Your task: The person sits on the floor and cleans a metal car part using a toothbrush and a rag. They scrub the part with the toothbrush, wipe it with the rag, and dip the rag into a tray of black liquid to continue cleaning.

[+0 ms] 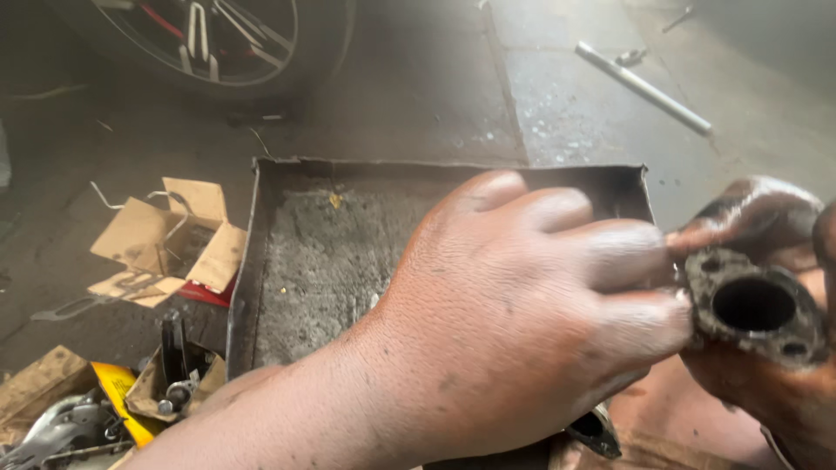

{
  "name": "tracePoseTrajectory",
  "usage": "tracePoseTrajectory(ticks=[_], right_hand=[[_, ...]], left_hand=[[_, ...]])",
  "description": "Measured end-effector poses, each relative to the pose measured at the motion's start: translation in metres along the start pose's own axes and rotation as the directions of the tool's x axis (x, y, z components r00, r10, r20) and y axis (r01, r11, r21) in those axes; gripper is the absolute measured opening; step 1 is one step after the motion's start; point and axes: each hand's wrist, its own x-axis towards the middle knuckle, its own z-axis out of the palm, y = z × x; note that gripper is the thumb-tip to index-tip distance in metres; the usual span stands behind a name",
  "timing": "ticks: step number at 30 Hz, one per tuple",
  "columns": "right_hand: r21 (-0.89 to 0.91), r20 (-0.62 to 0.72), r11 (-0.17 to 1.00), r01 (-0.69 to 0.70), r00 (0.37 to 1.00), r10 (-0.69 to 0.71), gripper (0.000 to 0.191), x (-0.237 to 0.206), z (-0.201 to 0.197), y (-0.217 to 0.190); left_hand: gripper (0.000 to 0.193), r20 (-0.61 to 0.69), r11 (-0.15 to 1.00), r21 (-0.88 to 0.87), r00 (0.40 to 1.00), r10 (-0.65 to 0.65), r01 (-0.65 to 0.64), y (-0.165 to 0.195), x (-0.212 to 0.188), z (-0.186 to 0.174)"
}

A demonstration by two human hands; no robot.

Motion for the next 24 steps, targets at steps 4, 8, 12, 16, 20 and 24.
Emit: tracePoseTrajectory(ticks=[4,8,12,16,20,24], right_hand=[[-0.094,-0.063,0.995,-0.033,0.998,0.027,0.034,-0.004,0.007,-0.015],[0.053,-0.178,0.983,-0.174,0.967,0.181,0.057,-0.005,0.013,-0.017],[0.11,-0.009,0.992,-0.069,0.997,0.07,0.061,0.001,0.005,-0.009],[-0.135,0.005,0.991,0.019,1.0,-0.018,0.056,0.0,-0.004,-0.003],[0.624,0.249,0.767,-0.148,0.968,-0.016,0.062,0.005,-0.007,0.001],[0.476,0.118,0.867,-0.144,0.988,0.099,0.062,0.006,-0.008,0.003]], left_hand=[[0.01,0.02,0.996,-0.071,0.999,-0.046,0.048,-0.001,0.0,-0.003],[0.009,0.021,0.995,-0.078,0.998,-0.063,0.065,-0.008,0.0,-0.004],[0.012,0.005,0.999,-0.003,0.999,-0.051,0.051,-0.007,-0.001,0.005],[0.009,0.008,0.992,-0.065,0.994,-0.11,0.11,-0.005,0.0,0.006],[0.018,-0.033,0.96,-0.227,0.984,-0.173,0.162,0.001,0.001,0.005],[0.021,-0.038,0.944,-0.255,0.973,-0.227,0.21,0.008,-0.002,0.01]])
